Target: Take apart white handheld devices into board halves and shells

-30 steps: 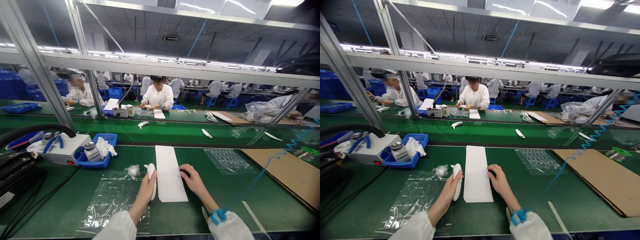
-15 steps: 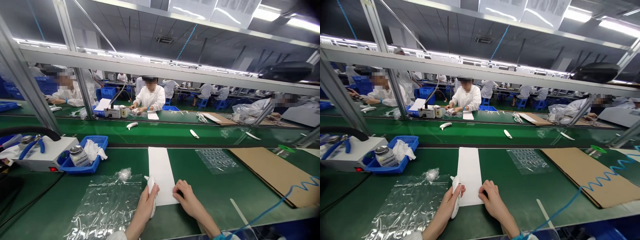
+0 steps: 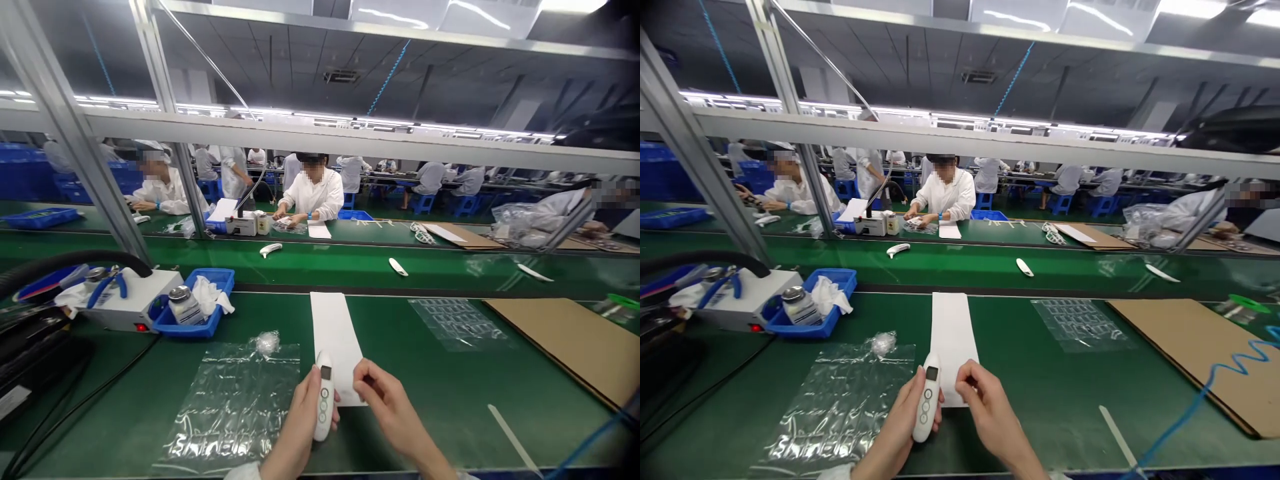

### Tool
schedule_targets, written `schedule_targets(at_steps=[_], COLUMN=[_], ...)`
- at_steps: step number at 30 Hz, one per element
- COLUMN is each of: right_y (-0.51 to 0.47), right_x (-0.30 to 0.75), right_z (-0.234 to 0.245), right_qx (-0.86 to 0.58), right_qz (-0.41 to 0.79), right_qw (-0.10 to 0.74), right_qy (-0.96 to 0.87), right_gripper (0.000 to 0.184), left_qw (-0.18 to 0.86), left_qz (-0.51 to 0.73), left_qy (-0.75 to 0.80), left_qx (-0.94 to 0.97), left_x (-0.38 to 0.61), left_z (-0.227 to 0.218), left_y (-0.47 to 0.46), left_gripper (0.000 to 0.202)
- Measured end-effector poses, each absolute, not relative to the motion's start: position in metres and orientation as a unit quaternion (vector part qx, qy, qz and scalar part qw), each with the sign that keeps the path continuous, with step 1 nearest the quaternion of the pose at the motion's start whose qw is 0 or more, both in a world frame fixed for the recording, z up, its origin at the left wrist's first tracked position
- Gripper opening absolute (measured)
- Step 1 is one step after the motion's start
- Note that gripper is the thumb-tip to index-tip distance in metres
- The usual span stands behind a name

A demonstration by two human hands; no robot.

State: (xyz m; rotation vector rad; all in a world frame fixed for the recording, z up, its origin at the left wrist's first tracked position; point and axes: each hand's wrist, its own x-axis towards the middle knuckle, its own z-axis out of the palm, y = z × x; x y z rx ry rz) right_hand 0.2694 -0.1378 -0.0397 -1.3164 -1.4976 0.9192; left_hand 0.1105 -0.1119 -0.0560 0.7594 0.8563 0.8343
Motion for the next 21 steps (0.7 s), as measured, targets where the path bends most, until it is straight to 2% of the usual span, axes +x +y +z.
schedule_targets(at_steps=[3,8,21], right_y=[-0.140,-0.135,-0.134], right_x=[0.236,0.215,0.217], right_z=[-0.027,-0.032,-0.044], right_qx=[-0.501,-0.518,-0.503], right_qz=[0.417,0.389,0.445], right_qw=[0.425,0.400,0.386], right_qy=[-0.628,-0.648,-0.633], right_gripper=[0.021,0.019,0.018], left_qw=[0.773,0.765,0.790], left_qz=[0.389,0.391,0.348], left_qy=[0.406,0.426,0.410], left_qx=[0.293,0.284,0.294], left_x=[0.105,0.093,0.083], left_z=[-0.055,-0.067,-0.074], left_y=[-0.126,-0.135,-0.139], left_gripper=[0.063,0.068,0.068])
